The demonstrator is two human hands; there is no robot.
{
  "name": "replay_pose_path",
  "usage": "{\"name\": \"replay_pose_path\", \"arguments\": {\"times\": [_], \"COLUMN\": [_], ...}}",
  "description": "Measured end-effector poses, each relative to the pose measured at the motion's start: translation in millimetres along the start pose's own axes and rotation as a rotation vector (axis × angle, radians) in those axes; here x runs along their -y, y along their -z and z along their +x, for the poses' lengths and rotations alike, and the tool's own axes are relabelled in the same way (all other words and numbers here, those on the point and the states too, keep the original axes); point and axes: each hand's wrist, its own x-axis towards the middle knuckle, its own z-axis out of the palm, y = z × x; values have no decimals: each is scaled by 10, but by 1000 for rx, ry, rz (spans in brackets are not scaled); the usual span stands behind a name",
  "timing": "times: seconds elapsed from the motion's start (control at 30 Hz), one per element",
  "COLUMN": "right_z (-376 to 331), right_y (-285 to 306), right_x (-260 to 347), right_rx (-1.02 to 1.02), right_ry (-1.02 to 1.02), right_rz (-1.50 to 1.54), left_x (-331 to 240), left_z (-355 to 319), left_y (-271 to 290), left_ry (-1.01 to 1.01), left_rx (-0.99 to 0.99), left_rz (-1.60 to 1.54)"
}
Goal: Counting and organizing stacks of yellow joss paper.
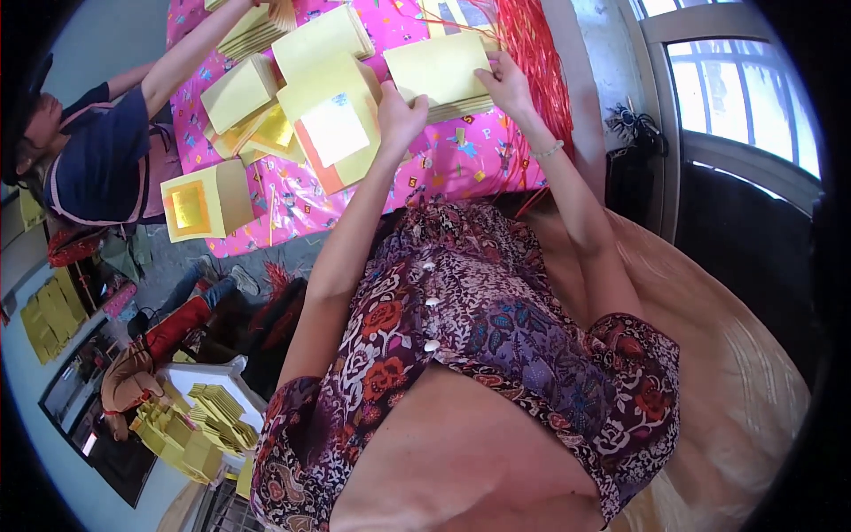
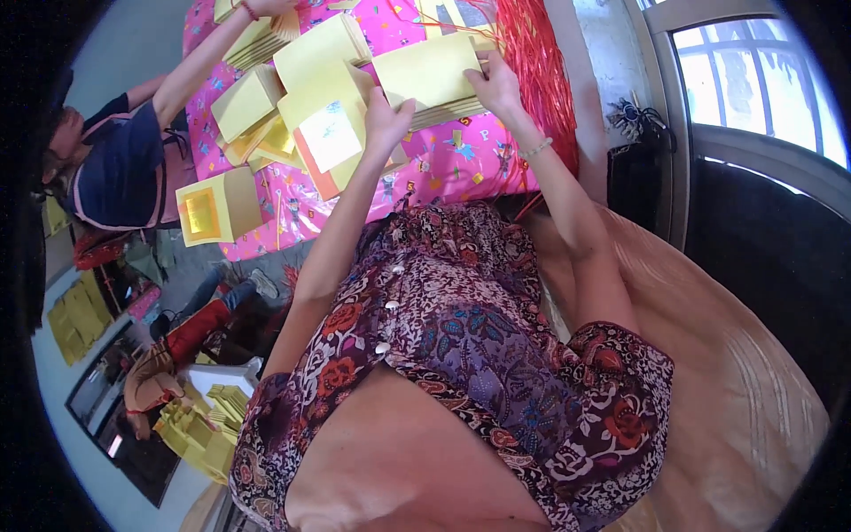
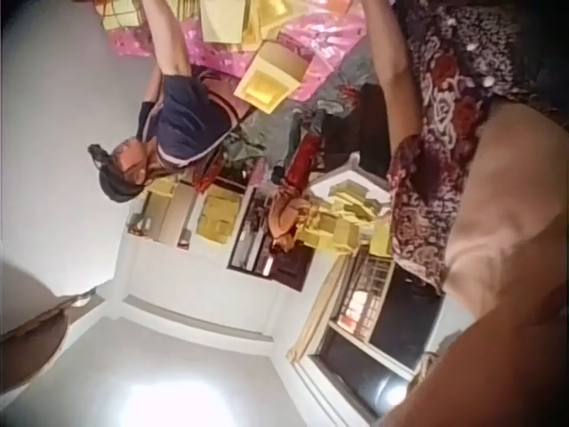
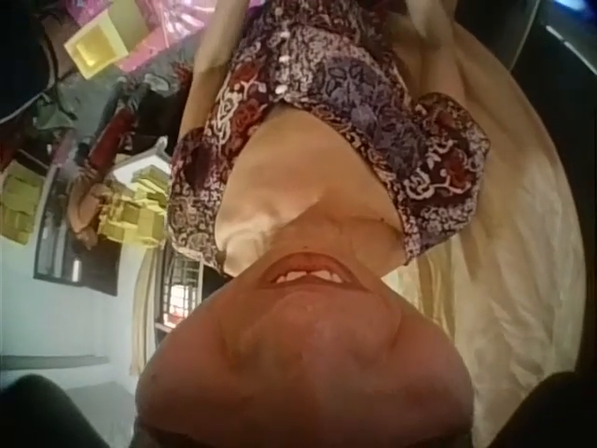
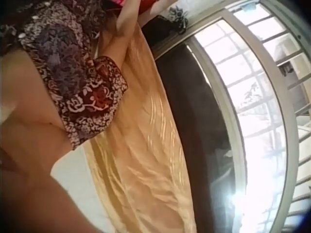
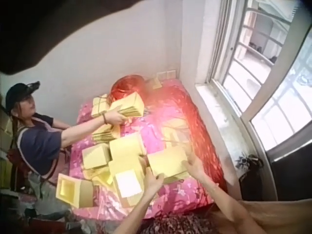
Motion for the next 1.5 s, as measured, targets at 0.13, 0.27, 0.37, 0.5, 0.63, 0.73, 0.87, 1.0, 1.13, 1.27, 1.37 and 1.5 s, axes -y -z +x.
{"name": "replay_pose_path", "arguments": {"times": [0.13,0.27,0.37,0.5,0.63,0.73,0.87,1.0,1.13,1.27,1.37,1.5], "right_z": [-34,-144,-157,-215,-264,-277,-102,204,201,157,227,349], "right_y": [-50,-88,-56,-62,-129,-247,-391,-689,-876,-996,-1009,-958], "right_x": [-44,60,101,221,302,482,752,856,849,853,760,626], "right_rx": [-25,-34,-45,-2,-34,-95,-68,101,315,337,320,313], "right_ry": [-33,13,35,-48,32,117,429,586,491,421,429,418], "right_rz": [-292,-330,-323,-338,-500,-743,-786,-850,-989,-971,-938,-860], "left_x": [50,175,119,82,97,133,243,193,200,285,272,311], "left_z": [72,68,88,90,57,15,14,6,-167,-250,-252,-288], "left_y": [-142,-226,-231,-152,-128,-56,86,277,414,536,570,685], "left_ry": [79,-60,-67,-34,-54,-52,-47,-55,-29,-133,-245,-352], "left_rx": [55,5,10,77,27,14,2,-1,-50,-74,-101,-106], "left_rz": [77,266,321,342,325,317,310,273,215,288,300,222]}}
